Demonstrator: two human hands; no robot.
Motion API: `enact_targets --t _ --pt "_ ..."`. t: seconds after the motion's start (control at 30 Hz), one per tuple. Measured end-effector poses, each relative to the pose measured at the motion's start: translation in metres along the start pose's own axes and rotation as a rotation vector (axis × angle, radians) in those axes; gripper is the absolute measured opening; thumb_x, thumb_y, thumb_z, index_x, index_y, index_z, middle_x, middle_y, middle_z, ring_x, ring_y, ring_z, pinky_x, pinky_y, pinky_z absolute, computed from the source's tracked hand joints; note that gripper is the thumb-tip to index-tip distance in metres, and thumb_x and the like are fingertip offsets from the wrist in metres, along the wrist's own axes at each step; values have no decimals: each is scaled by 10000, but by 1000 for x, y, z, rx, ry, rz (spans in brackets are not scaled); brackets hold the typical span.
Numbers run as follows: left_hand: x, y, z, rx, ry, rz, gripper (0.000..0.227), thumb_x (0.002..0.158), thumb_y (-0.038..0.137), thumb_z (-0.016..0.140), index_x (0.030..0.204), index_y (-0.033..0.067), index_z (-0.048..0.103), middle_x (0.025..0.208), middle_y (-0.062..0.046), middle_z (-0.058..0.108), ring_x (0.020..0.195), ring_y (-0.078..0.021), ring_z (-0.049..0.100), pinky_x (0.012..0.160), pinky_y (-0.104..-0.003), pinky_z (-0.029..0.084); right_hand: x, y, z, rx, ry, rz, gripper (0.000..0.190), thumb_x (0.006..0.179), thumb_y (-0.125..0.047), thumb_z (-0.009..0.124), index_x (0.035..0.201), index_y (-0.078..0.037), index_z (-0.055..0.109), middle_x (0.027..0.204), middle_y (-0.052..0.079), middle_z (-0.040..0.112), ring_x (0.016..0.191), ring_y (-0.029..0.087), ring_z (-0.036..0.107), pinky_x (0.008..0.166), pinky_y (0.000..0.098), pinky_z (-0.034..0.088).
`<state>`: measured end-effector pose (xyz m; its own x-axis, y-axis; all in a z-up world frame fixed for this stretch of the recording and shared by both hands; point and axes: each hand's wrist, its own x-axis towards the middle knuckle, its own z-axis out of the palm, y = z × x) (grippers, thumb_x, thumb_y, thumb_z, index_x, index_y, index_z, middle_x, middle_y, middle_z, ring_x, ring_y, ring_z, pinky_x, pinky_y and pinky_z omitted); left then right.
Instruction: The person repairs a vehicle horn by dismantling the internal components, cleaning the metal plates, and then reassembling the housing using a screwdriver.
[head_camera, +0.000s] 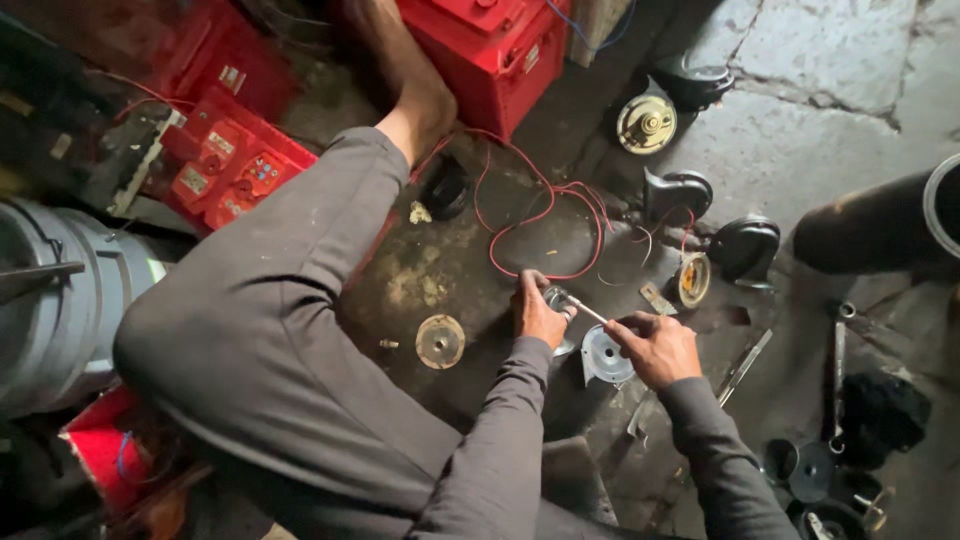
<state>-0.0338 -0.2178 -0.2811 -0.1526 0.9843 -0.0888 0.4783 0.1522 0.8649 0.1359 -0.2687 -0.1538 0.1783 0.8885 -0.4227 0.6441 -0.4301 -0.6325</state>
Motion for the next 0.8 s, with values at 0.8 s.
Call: enact_targets --t 0.8 --pt "8 -28 29 -24 118 19 595 568 89 934 1026 79 556 1009 -147 627 976 -381 605 815 -471 497 10 15 6 -45 -9 19 360 892 -433 690 1055 -140 821 808 76 807 716 175 785 672 319 579"
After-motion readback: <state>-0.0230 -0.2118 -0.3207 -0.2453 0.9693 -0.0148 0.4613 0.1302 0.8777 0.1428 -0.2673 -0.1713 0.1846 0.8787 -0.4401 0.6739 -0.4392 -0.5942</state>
